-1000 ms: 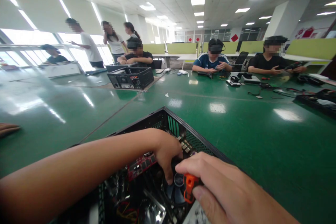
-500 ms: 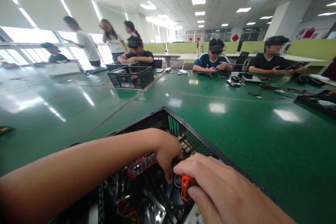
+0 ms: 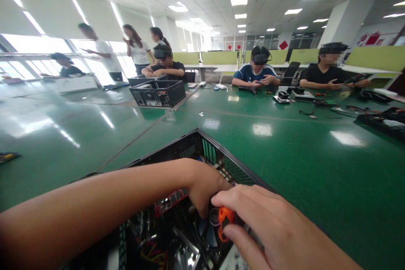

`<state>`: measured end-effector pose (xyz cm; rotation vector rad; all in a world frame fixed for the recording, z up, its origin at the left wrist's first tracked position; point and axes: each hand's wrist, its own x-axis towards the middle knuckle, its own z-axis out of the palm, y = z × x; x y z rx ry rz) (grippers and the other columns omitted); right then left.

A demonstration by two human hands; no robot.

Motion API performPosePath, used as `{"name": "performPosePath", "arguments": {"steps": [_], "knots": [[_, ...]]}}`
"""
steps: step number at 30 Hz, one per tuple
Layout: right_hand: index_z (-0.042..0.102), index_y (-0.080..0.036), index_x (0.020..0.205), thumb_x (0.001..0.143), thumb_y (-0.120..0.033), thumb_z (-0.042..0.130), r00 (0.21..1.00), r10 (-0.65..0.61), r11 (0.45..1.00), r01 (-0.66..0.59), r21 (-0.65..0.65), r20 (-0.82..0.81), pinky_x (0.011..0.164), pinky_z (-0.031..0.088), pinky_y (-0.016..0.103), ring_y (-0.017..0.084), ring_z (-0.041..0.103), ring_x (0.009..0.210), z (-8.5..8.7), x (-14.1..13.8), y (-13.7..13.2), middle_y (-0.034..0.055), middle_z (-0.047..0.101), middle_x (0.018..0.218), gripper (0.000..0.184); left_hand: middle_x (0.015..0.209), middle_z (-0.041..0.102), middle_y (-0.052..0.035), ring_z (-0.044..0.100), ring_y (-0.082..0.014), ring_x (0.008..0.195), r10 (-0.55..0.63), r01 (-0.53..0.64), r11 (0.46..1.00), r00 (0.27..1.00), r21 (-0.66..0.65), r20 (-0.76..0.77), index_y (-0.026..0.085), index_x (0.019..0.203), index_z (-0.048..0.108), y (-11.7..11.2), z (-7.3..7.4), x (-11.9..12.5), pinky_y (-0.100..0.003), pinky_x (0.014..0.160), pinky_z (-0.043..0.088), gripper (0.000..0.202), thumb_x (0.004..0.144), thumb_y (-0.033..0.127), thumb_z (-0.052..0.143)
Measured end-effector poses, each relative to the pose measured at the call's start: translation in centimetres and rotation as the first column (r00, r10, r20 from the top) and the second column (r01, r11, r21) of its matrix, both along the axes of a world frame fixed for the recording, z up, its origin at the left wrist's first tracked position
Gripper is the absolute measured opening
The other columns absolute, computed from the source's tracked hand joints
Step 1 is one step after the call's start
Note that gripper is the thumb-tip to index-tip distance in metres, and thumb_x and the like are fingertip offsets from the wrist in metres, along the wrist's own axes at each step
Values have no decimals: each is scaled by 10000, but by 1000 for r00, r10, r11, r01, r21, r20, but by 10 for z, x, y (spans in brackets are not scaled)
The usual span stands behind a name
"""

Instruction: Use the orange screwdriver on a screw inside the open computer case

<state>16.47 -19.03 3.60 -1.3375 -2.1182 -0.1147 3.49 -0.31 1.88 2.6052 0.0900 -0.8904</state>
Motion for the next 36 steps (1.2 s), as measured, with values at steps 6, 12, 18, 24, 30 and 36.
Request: {"name": "performPosePath", "arguments": {"steps": [6,12,18,24,30,36], "knots": [[553,-348,1277,1002,-383,531,965,-257,961,250,-123,-52,796,596,149,124,764,971,-2,19,-6,-32,754,1140,278,1235,707,-91,676,-283,1087,7,-7,1000,999,-12,-43,193,1381,569,-2,3,1,-343,891,545,872,542,310,773],[552,-288,1345,1016,-356,486,952,-303,949,298,-99,-42,832,618,272,196,745,1054,-6,22,5,49,738,1209,342,1343,651,-171,595,-333,1251,-9,29,991,989,132,-149,104,1355,591,-8,15,6,-373,1038,482,825,589,374,733],[571,-260,1338,1025,-346,450,950,-310,940,302,-160,-29,878,612,313,193,731,1091,-5,19,13,65,736,1235,347,1303,677,-166,637,-328,1177,5,13,990,992,140,-126,104,1329,620,-10,17,6,-367,974,515,820,561,360,744],[559,-265,1338,1024,-318,450,958,-286,944,279,-179,-18,877,609,291,162,728,1078,-4,16,12,48,737,1217,337,1311,674,-165,628,-328,1196,-5,19,990,995,137,-103,104,1336,622,-9,17,5,-369,1006,499,826,560,343,773],[584,-250,1311,1005,-287,476,964,-264,953,257,-162,-23,868,613,304,178,740,1053,-3,15,13,55,746,1189,326,1272,690,-152,644,-320,1160,-17,36,990,991,135,-136,119,1343,613,-8,17,6,-363,966,512,810,589,378,753],[639,-258,1190,979,-309,555,973,-231,966,225,-123,-30,809,618,303,182,747,965,0,15,14,40,750,1068,233,1343,647,-188,617,-342,1217,-48,63,988,993,140,-106,78,1380,574,-5,13,5,-382,1003,504,867,597,417,728]]}}
